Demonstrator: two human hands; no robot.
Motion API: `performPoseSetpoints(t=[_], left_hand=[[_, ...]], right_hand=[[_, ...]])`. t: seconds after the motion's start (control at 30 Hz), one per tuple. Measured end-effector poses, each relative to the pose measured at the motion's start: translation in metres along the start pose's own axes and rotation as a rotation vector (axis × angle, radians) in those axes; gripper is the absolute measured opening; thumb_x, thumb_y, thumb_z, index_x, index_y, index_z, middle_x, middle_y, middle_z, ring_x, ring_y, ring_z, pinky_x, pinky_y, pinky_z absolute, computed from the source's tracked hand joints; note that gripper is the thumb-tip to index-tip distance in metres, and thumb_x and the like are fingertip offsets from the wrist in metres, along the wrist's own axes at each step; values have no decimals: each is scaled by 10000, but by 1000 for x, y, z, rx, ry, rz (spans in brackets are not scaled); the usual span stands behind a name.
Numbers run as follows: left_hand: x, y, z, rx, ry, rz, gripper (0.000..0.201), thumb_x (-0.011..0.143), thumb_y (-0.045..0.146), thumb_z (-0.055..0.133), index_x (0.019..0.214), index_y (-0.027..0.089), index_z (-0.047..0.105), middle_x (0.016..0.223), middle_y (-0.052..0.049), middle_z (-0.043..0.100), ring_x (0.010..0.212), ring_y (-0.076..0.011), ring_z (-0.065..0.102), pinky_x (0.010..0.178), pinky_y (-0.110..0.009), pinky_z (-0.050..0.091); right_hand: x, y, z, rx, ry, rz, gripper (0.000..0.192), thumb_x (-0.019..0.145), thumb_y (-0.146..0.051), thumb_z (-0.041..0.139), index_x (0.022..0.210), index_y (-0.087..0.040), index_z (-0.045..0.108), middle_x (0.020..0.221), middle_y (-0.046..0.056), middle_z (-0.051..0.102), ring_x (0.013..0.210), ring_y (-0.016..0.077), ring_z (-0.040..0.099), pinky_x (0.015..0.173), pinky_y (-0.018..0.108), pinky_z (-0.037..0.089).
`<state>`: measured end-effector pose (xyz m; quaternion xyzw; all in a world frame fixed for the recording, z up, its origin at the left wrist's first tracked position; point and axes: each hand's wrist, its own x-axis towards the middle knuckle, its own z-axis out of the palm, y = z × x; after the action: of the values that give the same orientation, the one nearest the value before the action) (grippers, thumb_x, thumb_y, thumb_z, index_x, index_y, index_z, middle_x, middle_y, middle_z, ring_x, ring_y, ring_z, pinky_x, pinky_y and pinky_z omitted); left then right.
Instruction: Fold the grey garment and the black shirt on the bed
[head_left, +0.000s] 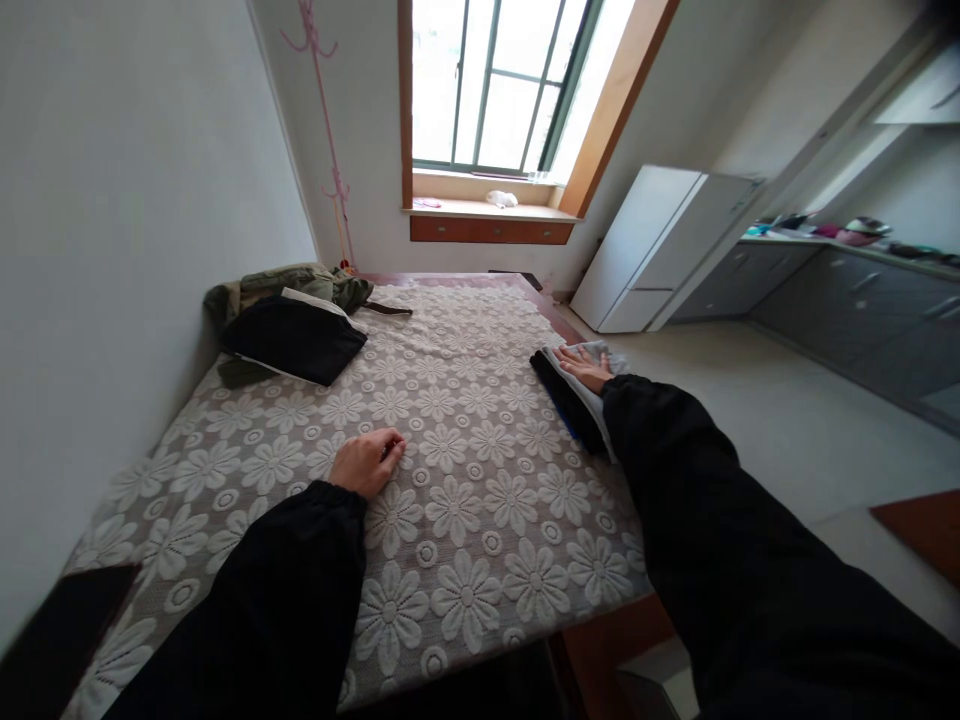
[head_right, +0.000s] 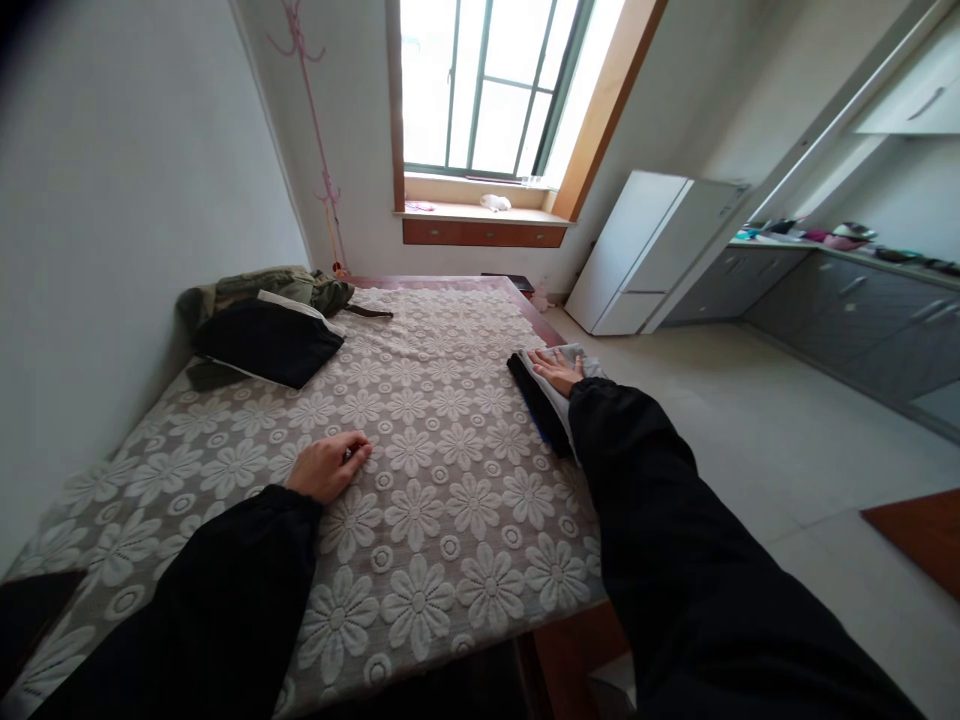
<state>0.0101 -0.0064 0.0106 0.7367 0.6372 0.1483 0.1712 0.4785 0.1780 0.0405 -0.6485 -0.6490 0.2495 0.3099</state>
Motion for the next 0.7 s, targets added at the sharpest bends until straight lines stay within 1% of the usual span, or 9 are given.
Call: performPoseSetpoints(t=[0.13,0.23,0.3,0.43,0.5,0.53,0.6,0.63,0.7], left_hand=[[0,1,0,1,-10,-8,273,960,453,481,1019,287,689,1013,-3,761,884,-204,684,751,-302,431],[1,0,0,-1,-6,-10,277,965,451,477,1026,284,690,1002,-7,763,887,-204,686,748,-298,431],[0,0,0,-7,-4,0,281,967,452,478,1032,281,692,1000,-10,764,885,-206,686,750,-298,431],[0,-2,0,-28,3,20,276,967,433,490,1042,277,705,1024,-19,763,881,-203,688,763,-299,442],[0,-3,1,-35,12,25,276,964,423,499,1054,277,715,1037,-25,762,888,-204,690,779,-300,452],[0,-3,1,-38,16,27,276,962,420,503,1059,276,719,1043,-28,761,894,-205,691,787,-301,456],[-1,-3,2,-40,20,28,278,961,415,507,1061,273,724,1052,-32,762,908,-209,693,800,-304,461],[-1,-3,2,-41,21,27,278,961,414,507,1059,273,726,1052,-33,763,915,-209,693,806,-304,463],[-2,-3,2,-41,24,28,276,962,413,508,1052,272,728,1053,-31,765,928,-210,694,816,-304,464]], right_hand=[[6,16,2,-116,-80,17,429,853,-379,691,1270,-275,690,1529,16,529,1548,298,171,1180,582,-171],[9,18,-2,-204,-135,10,485,918,-427,582,1383,-296,619,1597,0,431,1561,298,122,1176,590,-187],[8,17,-2,-267,-168,0,530,953,-452,483,1462,-317,547,1630,-8,370,1566,307,92,1174,626,-179],[6,16,0,-528,-248,-18,621,1001,-481,233,1596,-333,331,1686,-14,225,1568,323,47,1179,717,-60],[4,16,2,-653,-265,-31,638,1011,-467,156,1618,-312,276,1693,-2,199,1566,334,64,1178,739,14],[4,15,3,-681,-254,-44,637,1015,-458,153,1615,-296,291,1687,17,222,1562,345,95,1174,745,50],[2,9,3,-669,-192,-80,613,1013,-444,226,1564,-256,420,1641,86,345,1531,381,218,1155,751,137],[2,4,2,-660,-157,-100,590,1006,-439,277,1514,-239,503,1596,123,422,1497,396,301,1139,743,197],[3,-13,0,-644,-39,-151,522,986,-427,373,1332,-187,681,1436,195,592,1365,394,502,1093,686,331]])
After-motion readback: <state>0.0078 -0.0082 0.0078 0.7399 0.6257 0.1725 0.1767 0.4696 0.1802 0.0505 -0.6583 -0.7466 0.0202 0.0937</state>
